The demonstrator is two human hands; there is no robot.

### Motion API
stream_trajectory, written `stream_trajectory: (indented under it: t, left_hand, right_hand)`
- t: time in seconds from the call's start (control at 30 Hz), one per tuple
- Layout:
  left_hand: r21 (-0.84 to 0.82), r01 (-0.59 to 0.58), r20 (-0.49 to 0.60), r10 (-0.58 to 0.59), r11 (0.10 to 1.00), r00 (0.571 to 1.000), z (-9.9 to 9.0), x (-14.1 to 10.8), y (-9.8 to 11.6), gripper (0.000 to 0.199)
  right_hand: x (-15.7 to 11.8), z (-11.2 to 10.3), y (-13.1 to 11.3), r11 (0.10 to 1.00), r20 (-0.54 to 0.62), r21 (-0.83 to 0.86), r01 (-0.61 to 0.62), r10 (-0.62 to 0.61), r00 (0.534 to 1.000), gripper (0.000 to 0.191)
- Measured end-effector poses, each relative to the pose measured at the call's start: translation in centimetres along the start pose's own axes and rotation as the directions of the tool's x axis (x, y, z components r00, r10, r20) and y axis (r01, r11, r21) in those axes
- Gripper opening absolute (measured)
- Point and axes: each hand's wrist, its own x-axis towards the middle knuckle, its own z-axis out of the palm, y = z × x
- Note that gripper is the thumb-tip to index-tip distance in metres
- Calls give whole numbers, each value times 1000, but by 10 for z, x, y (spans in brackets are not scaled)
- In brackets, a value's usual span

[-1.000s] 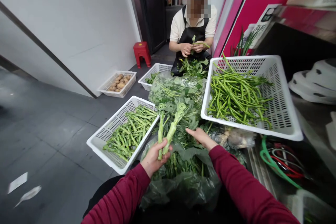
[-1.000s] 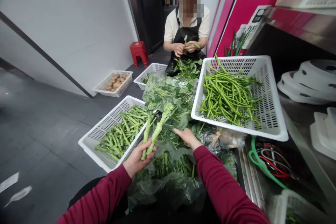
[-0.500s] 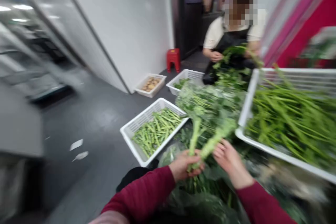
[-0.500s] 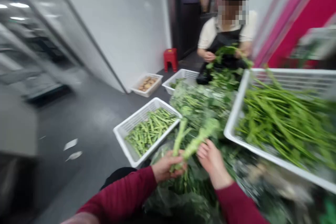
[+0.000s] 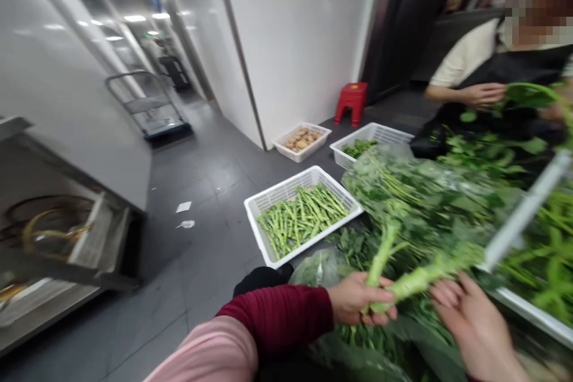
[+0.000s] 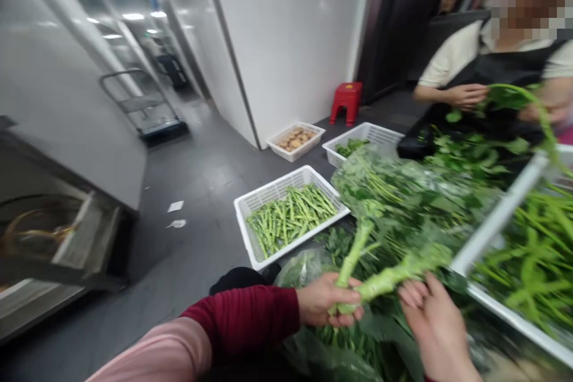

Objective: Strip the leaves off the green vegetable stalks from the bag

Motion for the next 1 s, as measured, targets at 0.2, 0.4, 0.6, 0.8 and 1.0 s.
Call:
stream_trajectory:
  t: [0.2,0.4,0.6,0.8,1.0]
  left_hand:
    - [41,-32,-16,32,999,999,7,1,12,47]
    - [130,-59,100,46,990,994,27,2,27,38]
    - [94,53,-24,-51,994,998,17,8,18,39]
    - [-92,296,197,-274,951,941,9,5,12,36]
    - [6,291,305,-278,957,911,13,4,15,37]
  right_hand:
    - [-7,13,9,986,102,-22,-167,169,980,33]
    - [-2,17,43,888,17,-349,-300,326,945,27]
    - [38,-28,-6,882,-119,-358,-307,283,952,26]
    - [14,-12,-32,995,186,52,-90,79,979,23]
    - [-8,2,-37,986,329,151,-67,14,944,19]
